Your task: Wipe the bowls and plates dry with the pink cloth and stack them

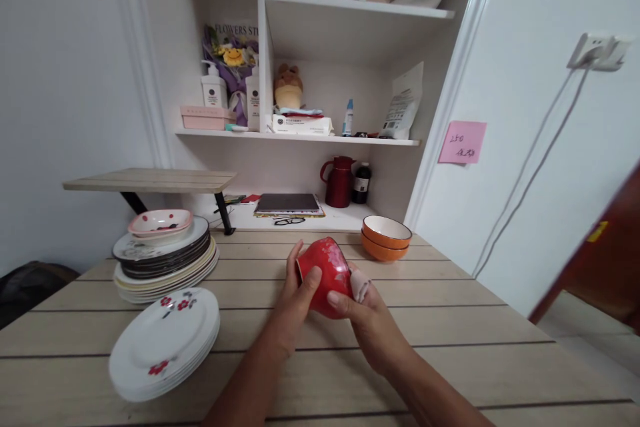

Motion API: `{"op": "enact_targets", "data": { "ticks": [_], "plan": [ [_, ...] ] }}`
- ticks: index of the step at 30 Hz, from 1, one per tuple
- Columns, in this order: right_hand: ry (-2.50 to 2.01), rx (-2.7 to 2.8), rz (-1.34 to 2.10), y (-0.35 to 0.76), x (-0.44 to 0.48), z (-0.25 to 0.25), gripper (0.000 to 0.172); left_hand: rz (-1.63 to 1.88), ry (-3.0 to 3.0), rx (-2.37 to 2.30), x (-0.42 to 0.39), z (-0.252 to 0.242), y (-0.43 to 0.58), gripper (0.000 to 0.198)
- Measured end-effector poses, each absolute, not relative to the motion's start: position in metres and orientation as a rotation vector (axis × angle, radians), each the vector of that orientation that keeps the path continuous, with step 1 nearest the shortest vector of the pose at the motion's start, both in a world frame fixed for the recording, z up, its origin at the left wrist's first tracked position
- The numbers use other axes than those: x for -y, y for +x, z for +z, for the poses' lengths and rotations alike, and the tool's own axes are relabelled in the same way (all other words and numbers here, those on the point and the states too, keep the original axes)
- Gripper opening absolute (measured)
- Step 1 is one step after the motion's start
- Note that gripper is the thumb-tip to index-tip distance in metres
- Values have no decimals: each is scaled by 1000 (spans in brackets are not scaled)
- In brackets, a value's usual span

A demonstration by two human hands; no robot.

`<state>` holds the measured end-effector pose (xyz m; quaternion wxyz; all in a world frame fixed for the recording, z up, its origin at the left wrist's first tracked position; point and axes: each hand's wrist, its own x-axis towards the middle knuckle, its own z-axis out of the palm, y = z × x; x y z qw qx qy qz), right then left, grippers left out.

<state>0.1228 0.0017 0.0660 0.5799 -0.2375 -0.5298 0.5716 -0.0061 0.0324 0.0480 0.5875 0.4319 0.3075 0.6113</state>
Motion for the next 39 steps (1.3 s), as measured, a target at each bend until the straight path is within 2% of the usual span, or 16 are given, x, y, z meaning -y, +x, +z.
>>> {"op": "enact_targets", "data": {
  "ticks": [6, 11, 16, 23, 30, 34, 37, 39],
  "plan": [
    [-512, 858, 1458, 124, -1, 73, 45, 1464, 1546, -821, -29, 49, -13, 98],
    [-505, 701, 1563, 128, -7, 67, 42, 1405, 1679, -856, -28, 54, -16, 88],
    [-518, 748, 1554, 125, -6, 64, 41, 1518, 1650, -945, -35, 46, -12, 77],
    [-607, 919, 1384, 126, -9, 62, 44, 1515, 1509, -844, -32, 38, -4, 74],
    [-571, 1305, 1294, 123, -8, 55, 48, 1448, 1054, -664, -28, 41, -1, 63],
    [-669, 1834, 997, 122, -4, 56, 56, 1148, 702, -527, -31, 44, -10, 74],
    [-731, 2181, 621, 127, -9, 56, 49, 959, 568, -481, -33, 45, -17, 77],
    [-767, 2314, 487, 133, -13, 56, 43, 928, 525, -484, -34, 46, -17, 75]
  ]
}}
